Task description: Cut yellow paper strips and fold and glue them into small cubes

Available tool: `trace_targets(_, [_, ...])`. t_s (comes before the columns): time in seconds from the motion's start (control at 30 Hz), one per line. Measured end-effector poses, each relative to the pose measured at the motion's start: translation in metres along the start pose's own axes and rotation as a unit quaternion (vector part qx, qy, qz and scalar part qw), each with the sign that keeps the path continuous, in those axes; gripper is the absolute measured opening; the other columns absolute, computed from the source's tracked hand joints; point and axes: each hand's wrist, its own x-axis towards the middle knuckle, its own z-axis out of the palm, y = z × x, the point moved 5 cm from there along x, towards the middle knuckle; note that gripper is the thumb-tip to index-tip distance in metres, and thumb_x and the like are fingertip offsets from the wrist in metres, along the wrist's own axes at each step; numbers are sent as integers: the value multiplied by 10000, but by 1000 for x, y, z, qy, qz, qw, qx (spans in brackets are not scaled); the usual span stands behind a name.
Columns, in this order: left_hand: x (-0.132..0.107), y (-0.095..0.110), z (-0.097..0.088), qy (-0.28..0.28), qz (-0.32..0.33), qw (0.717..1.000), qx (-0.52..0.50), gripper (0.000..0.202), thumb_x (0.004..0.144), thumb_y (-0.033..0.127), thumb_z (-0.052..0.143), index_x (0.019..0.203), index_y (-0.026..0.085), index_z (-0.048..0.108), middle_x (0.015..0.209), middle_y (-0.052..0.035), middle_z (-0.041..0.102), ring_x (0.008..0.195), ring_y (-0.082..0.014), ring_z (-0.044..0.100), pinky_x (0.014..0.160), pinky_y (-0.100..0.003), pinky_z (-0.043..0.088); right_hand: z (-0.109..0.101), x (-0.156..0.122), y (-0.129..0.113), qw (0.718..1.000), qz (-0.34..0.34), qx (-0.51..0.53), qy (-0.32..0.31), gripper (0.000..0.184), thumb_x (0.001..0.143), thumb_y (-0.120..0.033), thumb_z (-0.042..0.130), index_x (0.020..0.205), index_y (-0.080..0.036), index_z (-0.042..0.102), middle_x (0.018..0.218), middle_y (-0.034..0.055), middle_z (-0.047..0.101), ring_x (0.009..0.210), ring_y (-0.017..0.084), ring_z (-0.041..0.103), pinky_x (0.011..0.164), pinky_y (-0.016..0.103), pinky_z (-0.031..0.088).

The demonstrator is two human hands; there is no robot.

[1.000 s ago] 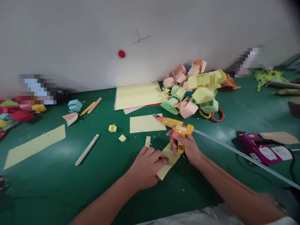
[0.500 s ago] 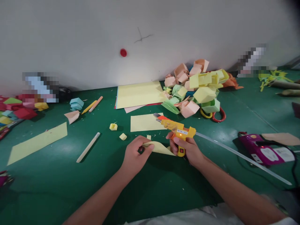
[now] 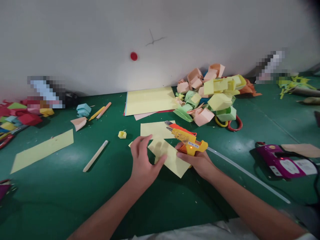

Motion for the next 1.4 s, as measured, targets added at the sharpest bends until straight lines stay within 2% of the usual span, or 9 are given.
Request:
trace_targets(0.07, [-4, 8, 6, -59, 46, 995, 66, 777, 776, 501, 755, 1440, 268, 425, 1470, -145, 365, 1274, -336, 438, 1018, -501, 427, 0, -1, 0, 1000, -10, -7, 0, 311, 674, -352, 853, 912, -213, 710, 845, 16, 681, 773, 181, 620, 707, 330, 520])
trace_targets(0.2, [-8, 14, 20, -179, 61, 980, 68, 692, 819, 484, 717, 1420, 248, 468, 1303, -91, 617, 1198, -310, 529, 991, -494, 384, 5, -3, 1, 1000, -3, 0, -22, 316, 673, -345, 850, 929, -218, 715, 861, 21, 698, 789, 192, 644, 723, 344, 540])
trace_targets(0.37, [-5, 14, 18, -186, 51, 981, 28, 233, 925, 369, 591, 1084, 235, 696, 1000, -30, 734, 941, -226, 636, 838, -406, 424, 7, -4, -2, 1000, 1, -6, -29, 293, 673, -330, 846, 913, -222, 718, 854, 18, 697, 797, 188, 648, 738, 337, 547])
trace_targets(0.67, [-6, 2, 17, -213, -96, 958, -167, 329, 945, 412, 568, 1243, 274, 573, 1206, -32, 660, 973, -192, 652, 742, -272, 531, 7, -4, 0, 1000, 4, 2, -21, 301, 685, -335, 840, 917, -214, 691, 798, 0, 654, 654, 132, 572, 619, 290, 513])
trace_targets(0.87, [-11, -5, 25, -247, -173, 912, -278, 359, 905, 386, 632, 1191, 256, 459, 1080, -33, 569, 877, -174, 602, 662, -252, 535, 6, -3, 2, 1000, 7, -6, -8, 308, 695, -332, 834, 934, -212, 680, 802, -11, 640, 679, 124, 560, 608, 259, 490])
trace_targets(0.97, [-12, -6, 26, -238, -168, 905, -311, 313, 918, 377, 603, 1153, 252, 436, 1055, -24, 529, 838, -153, 578, 661, -250, 534, 6, -2, 2, 1000, 7, -8, -5, 311, 696, -336, 831, 934, -209, 677, 790, -13, 633, 668, 122, 556, 607, 261, 486])
trace_targets(1.13, [-8, -9, 23, -211, -140, 938, -237, 172, 948, 371, 531, 1025, 220, 504, 855, 5, 550, 711, -142, 564, 588, -236, 498, 6, -2, 3, 1000, 6, -12, -12, 293, 734, -364, 801, 948, -221, 659, 789, -18, 632, 644, 124, 562, 627, 287, 498])
trace_targets(1.3, [-1, -11, 6, -109, -110, 975, -160, 83, 929, 232, 515, 993, 218, 567, 911, -11, 606, 756, -147, 579, 625, -236, 466, 4, -5, 1, 997, -20, -77, -6, 303, 801, -454, 731, 989, -225, 669, 832, 17, 668, 735, 166, 616, 695, 323, 525])
trace_targets(1.4, [2, -1, -6, -53, -27, 993, -106, 147, 899, 157, 540, 1018, 223, 595, 977, -26, 634, 839, -159, 604, 694, -253, 488, 9, -7, 1, 995, -20, -94, -30, 324, 805, -472, 720, 991, -212, 669, 832, 27, 662, 741, 171, 617, 701, 328, 527])
